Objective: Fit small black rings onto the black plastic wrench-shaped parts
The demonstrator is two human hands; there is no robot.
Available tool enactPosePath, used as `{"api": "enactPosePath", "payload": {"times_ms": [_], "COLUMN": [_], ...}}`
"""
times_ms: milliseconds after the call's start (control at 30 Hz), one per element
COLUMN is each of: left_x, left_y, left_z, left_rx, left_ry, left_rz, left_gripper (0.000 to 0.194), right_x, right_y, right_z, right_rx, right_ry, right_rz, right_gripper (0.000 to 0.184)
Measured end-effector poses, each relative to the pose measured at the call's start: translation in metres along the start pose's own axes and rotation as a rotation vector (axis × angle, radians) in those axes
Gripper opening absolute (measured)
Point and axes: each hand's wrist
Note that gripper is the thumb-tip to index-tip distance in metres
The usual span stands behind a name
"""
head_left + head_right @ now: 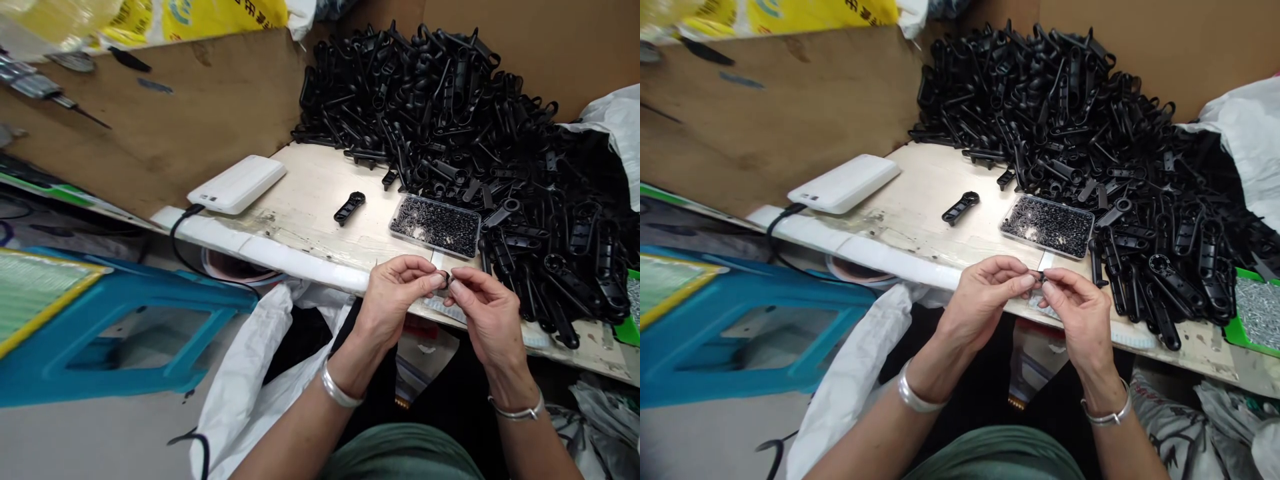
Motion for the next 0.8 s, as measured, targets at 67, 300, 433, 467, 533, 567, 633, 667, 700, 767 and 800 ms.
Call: {"api": "enactPosePath", "payload": {"times_ms": [67, 300, 433, 467, 533, 567, 633, 667, 700, 767, 800], "left_x": [0.000, -0.002, -0.002, -0.002, -0.002, -0.002, -0.002, -0.002, -0.002, -0.002, -0.002], "left_y": [0.000, -0.002, -0.002, -0.002, -0.002, -0.002, -0.002, -0.002, -0.002, -0.002, -0.002], "left_z": [0.001, 0.003, 0.003, 0.003, 0.003, 0.003, 0.003, 0.003, 0.003, 0.003, 0.003], "left_rx": [-0.003, -0.021, -0.033, -0.035, -0.035, -0.032, -0.028, -0.028, -0.029, -0.038, -0.044], "left_ry": [0.000, -0.009, -0.006, -0.003, 0.004, 0.006, 0.004, 0.001, 0.000, 0.005, 0.014], "left_rz": [0.002, 0.012, 0.019, 0.016, 0.006, 0.000, -0.012, -0.014, -0.014, -0.004, 0.001], "left_gripper": [0.022, 0.020, 0.020, 0.020, 0.020, 0.021, 0.021, 0.021, 0.021, 0.020, 0.019], "right_x": [0.000, 0.001, -0.001, -0.001, -0.003, -0.003, -0.005, -0.005, -0.005, -0.005, -0.004], "right_y": [0.000, -0.002, -0.004, -0.005, -0.006, -0.006, -0.006, -0.006, -0.006, -0.006, -0.006], "right_z": [-0.001, -0.002, 0.002, 0.003, 0.006, 0.007, 0.008, 0.008, 0.008, 0.007, 0.006], "right_rx": [-0.022, 0.085, 0.131, 0.139, 0.156, 0.159, 0.160, 0.157, 0.157, 0.168, 0.179], "right_ry": [0.009, -0.112, -0.208, -0.221, -0.244, -0.254, -0.269, -0.276, -0.282, -0.298, -0.316], "right_rz": [0.017, -0.087, -0.117, -0.123, -0.137, -0.141, -0.141, -0.139, -0.140, -0.142, -0.141], "right_gripper": [0.016, 0.021, 0.018, 0.018, 0.016, 0.016, 0.016, 0.015, 0.015, 0.015, 0.014]}}
Point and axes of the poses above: each hand's wrist, its own y-axis towards the middle knuckle, its own x-axis out of the back of the hand, z = x × y, and after that the axes turned 9 degrees about -x, right-handed
